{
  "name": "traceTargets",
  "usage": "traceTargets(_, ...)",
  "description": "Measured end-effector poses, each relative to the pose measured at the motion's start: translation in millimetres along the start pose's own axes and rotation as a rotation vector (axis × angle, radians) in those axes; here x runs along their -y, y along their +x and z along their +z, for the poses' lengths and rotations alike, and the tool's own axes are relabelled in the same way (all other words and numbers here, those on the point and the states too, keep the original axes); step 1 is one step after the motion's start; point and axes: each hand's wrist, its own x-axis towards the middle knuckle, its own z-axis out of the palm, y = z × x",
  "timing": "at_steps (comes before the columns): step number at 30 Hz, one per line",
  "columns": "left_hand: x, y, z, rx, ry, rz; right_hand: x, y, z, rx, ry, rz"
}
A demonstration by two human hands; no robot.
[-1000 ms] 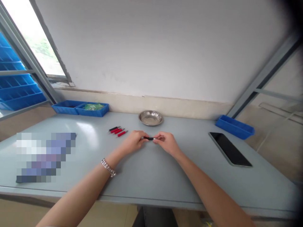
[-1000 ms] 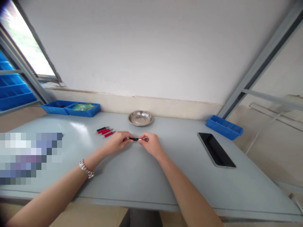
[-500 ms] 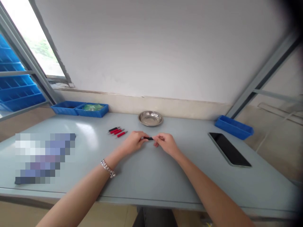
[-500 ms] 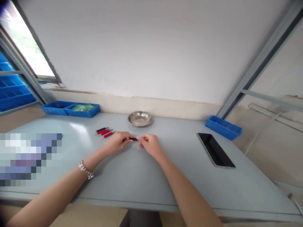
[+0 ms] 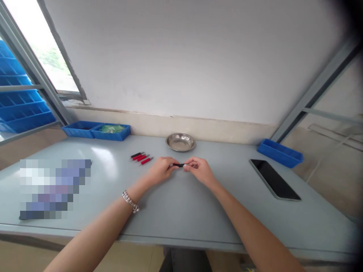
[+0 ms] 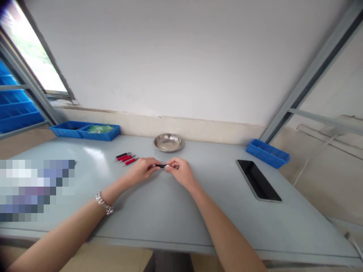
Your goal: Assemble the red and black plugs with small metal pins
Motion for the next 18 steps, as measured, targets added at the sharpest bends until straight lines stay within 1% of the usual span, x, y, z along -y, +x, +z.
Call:
traceTargets(3, 1.4, 0.1, 1.1, -0.005, -0.015, 0.017, 0.4, -0.6, 0.5, 0.0, -0.061, -0.008)
traceTargets(8, 2.5, -0.8, 1.5, -0.014, -0.017, 0.028, -1.8, 0.4, 0.6, -0.04, -0.103, -0.056)
traceTargets(12, 1.2, -1.3, 1.6, -0.028, -0.026, 0.025, -3.7, 1.2, -0.6, -0.02, -0.197, -0.113)
traceTargets(15, 0.4, -0.7, 1.2, -0.025, -0.024, 0.023, -2.4, 0.1, -2.1, -0.008, -0.284, -0.117)
traceTargets(18, 0.4, -0.1, 0.4, -0.033, -0.006, 0.016, -0.7, -1.1, -3.1, 0.009, -0.261, -0.098)
